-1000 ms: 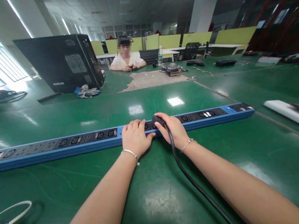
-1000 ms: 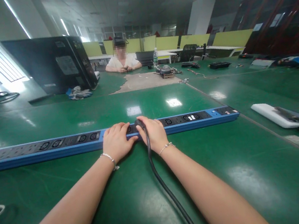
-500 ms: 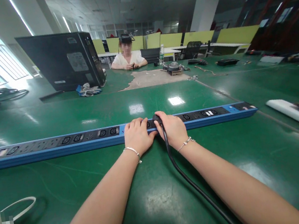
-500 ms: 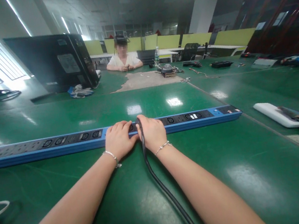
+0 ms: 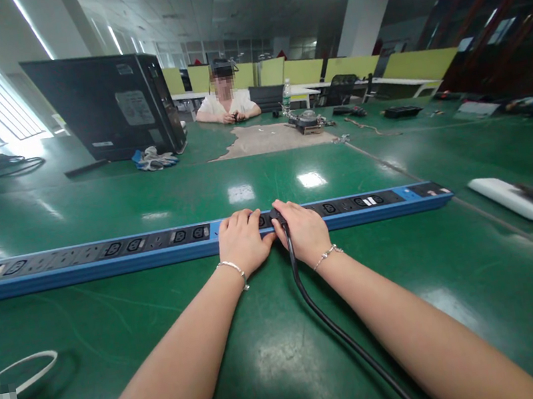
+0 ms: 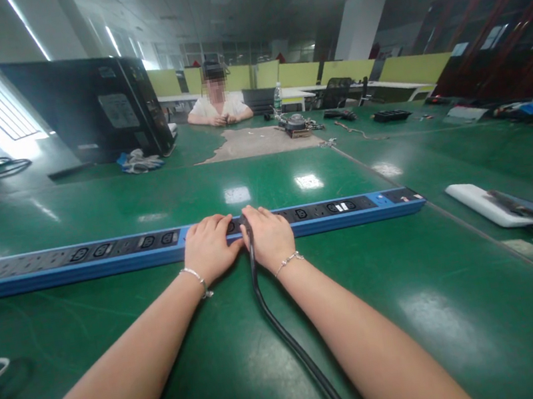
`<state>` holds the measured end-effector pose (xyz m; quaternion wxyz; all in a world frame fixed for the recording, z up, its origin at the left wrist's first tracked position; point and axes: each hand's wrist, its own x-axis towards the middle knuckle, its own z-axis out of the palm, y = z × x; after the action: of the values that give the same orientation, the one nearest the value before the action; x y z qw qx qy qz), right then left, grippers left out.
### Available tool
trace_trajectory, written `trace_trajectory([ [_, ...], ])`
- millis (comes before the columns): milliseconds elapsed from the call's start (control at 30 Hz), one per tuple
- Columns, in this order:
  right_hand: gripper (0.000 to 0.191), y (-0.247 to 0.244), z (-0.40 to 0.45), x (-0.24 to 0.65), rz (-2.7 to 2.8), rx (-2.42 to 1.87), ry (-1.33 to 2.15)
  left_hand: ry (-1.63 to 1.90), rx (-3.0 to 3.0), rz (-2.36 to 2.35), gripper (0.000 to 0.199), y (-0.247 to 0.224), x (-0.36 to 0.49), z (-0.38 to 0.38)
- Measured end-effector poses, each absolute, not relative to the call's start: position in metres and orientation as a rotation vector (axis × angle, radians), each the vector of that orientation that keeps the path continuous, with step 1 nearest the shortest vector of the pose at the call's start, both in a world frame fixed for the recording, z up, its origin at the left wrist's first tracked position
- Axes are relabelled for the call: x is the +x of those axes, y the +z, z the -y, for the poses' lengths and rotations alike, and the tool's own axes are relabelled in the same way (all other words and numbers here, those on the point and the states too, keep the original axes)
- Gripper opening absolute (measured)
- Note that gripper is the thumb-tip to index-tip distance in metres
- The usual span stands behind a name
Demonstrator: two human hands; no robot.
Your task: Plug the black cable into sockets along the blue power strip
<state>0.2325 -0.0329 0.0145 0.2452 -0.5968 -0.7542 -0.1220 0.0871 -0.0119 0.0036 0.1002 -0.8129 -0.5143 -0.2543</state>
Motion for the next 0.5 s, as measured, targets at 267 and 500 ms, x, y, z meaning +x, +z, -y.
trace_trajectory([
  [267, 0.042, 0.019, 0.034, 0.24, 2.124, -1.567, -0.239, -0.902, -2.464, 1.576, 0.065, 0.007, 0.087, 0.01],
  [500, 0.057, 0.011, 0.035, 0.249, 2.146, -1.477, -0.078, -1.156, -2.494, 1.468, 0.066, 0.011, 0.083, 0.014],
])
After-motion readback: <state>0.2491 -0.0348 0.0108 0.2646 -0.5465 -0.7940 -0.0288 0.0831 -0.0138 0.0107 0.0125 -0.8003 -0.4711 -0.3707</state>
